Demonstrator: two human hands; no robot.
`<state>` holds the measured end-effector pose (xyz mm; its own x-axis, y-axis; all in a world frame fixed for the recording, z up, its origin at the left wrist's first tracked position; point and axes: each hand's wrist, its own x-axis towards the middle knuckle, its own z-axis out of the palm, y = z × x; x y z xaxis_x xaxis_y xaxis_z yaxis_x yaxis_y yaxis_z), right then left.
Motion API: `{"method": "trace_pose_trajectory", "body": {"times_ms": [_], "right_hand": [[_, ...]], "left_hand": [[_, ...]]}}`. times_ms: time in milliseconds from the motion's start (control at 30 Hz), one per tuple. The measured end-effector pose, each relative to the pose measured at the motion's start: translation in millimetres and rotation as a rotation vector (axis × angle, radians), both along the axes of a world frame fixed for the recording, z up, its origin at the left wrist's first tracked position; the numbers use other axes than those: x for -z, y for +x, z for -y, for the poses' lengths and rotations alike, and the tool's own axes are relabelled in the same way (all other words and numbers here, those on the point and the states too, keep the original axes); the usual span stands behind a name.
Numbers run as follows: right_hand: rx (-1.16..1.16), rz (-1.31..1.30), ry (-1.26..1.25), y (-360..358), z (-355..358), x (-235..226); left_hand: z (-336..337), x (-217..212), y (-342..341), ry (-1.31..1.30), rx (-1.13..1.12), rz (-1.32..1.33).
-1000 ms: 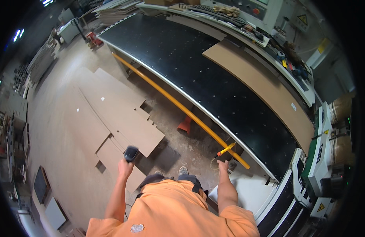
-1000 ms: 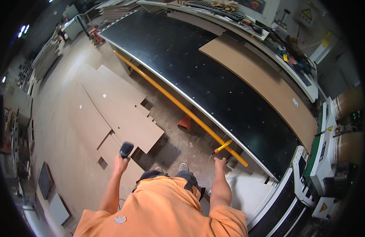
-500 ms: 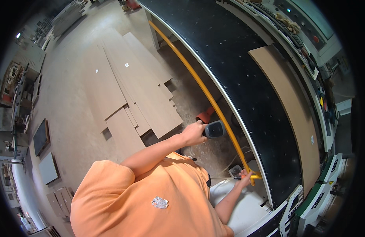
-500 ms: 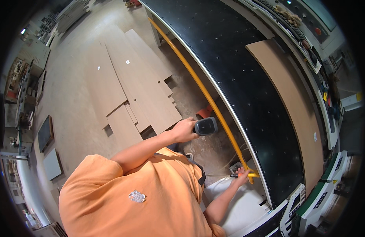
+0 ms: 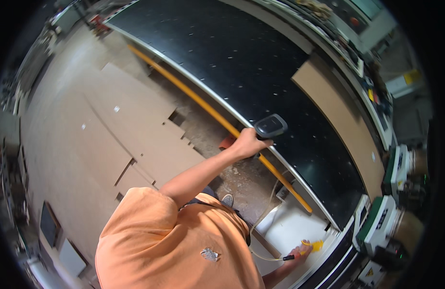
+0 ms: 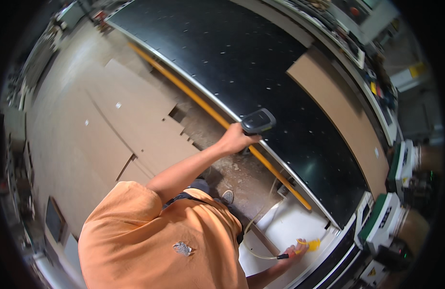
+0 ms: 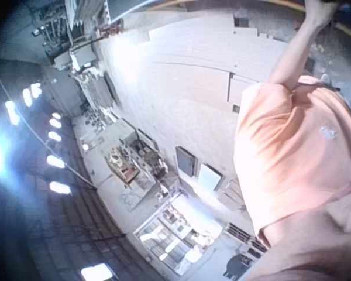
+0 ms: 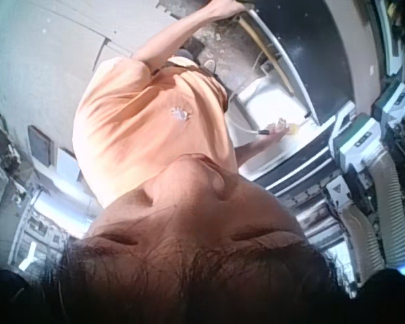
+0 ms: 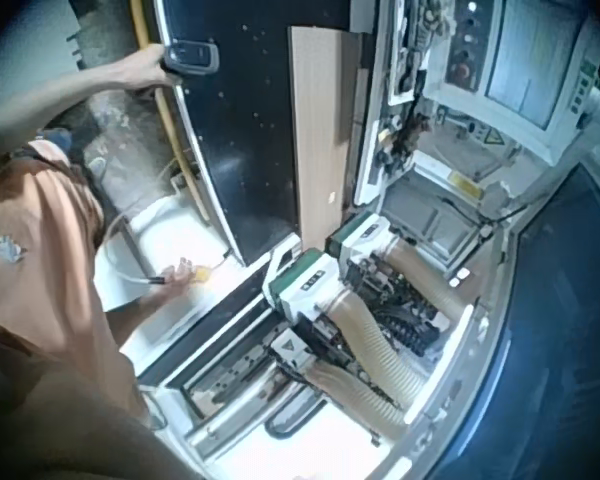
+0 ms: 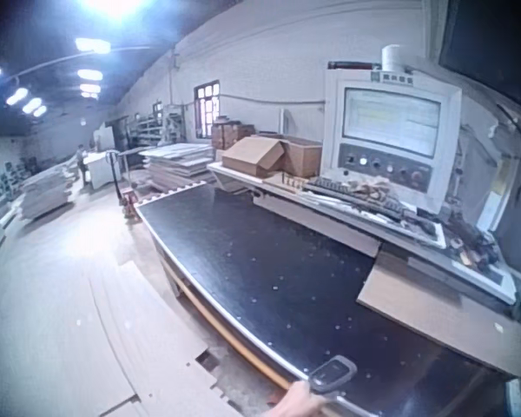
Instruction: The person walks through a workshop, picks up a barcode scanner, and scans labels on multiple wooden panels. They move panels between a workbench and the floor, scanning each one before stacking them.
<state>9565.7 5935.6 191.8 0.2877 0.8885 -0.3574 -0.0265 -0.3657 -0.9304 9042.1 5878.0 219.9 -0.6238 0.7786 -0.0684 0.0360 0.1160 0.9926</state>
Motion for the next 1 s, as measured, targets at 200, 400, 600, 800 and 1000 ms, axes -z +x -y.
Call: {"method": "trace_pose_trajectory", "body": {"times_ms": [200,400,600,800,1000], "right_hand": [[-0.756,-0.293,-0.262,-84,54,-41],[-1.011,-0.304,-0.165,-144,84,-74],[-1.174,-0.292,-0.256,-140,66,-84],[-1.336,-0.355,-0.248,-161,70,-67],[-0.724,-0.027,-0.224,-150,47,-20]], "left_hand": [[-64,17,-39,0.071,0.034,0.163],[-86,40,-54,-0.036,0.082,0.126],[-86,40,-50,-0.103,0.058,-0.008],[-80,43,-48,-0.064,0.006,0.002],[-86,48,-48,-0.018,0.043,0.01]]}}
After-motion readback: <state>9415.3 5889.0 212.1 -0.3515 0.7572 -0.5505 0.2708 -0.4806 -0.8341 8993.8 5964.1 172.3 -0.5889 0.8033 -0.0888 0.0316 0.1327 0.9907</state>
